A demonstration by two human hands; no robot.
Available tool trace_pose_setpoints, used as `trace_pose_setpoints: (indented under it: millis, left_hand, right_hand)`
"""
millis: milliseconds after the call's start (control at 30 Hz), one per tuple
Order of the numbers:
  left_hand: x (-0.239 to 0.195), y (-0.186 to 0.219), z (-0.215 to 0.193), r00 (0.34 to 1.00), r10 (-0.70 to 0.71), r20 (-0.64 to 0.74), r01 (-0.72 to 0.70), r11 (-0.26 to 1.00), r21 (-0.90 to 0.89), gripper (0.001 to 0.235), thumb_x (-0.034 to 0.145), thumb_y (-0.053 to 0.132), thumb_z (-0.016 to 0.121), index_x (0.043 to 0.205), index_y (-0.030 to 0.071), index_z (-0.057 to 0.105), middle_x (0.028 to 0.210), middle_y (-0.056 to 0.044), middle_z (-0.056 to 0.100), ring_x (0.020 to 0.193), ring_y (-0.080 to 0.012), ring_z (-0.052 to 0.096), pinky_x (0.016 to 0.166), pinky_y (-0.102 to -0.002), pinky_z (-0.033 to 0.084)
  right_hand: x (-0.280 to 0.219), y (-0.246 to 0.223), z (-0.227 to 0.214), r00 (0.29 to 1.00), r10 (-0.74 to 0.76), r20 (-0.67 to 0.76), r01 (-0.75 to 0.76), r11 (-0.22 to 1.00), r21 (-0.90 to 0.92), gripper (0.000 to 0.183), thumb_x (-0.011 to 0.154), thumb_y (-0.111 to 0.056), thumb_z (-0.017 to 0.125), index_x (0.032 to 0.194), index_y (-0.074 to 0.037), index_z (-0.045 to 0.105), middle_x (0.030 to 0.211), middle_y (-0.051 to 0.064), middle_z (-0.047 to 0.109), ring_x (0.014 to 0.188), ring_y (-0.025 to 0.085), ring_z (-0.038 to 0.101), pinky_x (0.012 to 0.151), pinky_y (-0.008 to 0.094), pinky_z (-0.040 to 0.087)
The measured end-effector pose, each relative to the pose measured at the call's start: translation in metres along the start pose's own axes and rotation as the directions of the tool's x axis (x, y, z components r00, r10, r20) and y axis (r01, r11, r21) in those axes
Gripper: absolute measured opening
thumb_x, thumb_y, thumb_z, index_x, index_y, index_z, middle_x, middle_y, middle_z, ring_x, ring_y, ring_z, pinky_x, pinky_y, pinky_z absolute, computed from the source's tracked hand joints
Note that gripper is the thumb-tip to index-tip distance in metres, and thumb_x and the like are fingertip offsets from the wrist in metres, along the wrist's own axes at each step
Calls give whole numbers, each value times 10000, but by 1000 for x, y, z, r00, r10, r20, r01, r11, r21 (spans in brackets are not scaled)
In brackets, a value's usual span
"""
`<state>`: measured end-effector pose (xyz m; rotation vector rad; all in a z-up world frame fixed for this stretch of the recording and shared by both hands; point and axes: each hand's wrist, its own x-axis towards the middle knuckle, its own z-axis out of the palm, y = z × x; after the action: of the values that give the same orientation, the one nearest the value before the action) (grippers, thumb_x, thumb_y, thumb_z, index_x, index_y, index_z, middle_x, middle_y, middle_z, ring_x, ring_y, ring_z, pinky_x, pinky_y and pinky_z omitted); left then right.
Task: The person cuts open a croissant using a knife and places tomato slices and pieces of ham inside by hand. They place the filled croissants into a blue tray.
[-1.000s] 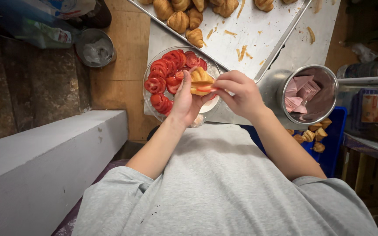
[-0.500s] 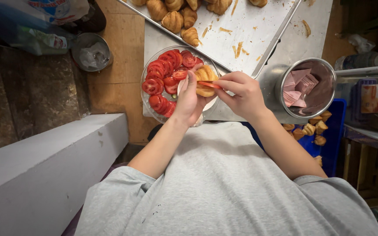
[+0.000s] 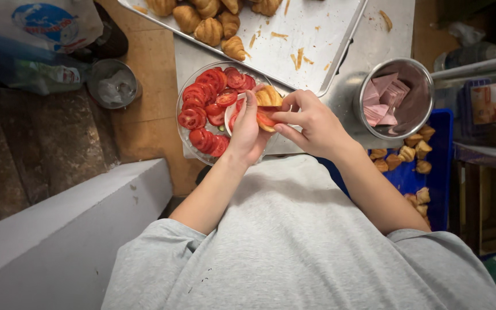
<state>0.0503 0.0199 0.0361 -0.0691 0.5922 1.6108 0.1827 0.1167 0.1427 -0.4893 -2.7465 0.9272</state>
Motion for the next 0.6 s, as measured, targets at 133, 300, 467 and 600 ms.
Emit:
trace_pose_setpoints:
  millis: [133, 300, 467, 600]
  left_hand:
    - [10, -12, 8, 998, -58, -34, 56, 997, -48, 587, 1051, 569, 421, 1471, 159, 438, 1322, -77, 579, 1221, -220, 591, 1040, -420, 521]
    - [29, -31, 25, 996, -92, -22, 92, 996, -20, 570, 1004, 566, 418, 1406, 163, 451, 1247, -127, 627, 1162, -283, 640, 980, -501, 561]
    - [51, -59, 32, 993, -115, -2, 115, 993, -5, 586, 1045, 574, 398, 1409, 120, 464, 1232, -151, 639, 1158, -308, 661, 973, -503, 585]
    - [65, -86, 44, 988, -134, -79, 134, 991, -10, 591, 1036, 584, 373, 1411, 135, 453, 1243, -129, 633, 1153, -296, 656, 972, -498, 585]
  right_hand:
    - [-17, 6, -5, 998, 69, 15, -70, 996, 51, 296, 887, -203, 790, 1159, -95, 749, 1115, 114, 621, 1088, 304, 573, 929, 418, 491]
    - [-83, 75, -10, 934, 274, -229, -211, 941, 264, 276, 975, -122, 705, 1242, -54, 713, 1177, 84, 614, 1080, 202, 621, 922, 317, 524]
    - [-183, 240, -23, 622, 661, -419, -568, 750, 340, 190, 1001, -163, 714, 1139, -37, 747, 1037, 68, 711, 846, 175, 670, 755, 295, 538]
    - [-244, 341, -25, 639, 634, -436, -716, 697, -36, 213, 938, -178, 768, 1094, -33, 772, 1026, 165, 729, 923, 304, 709, 826, 399, 560]
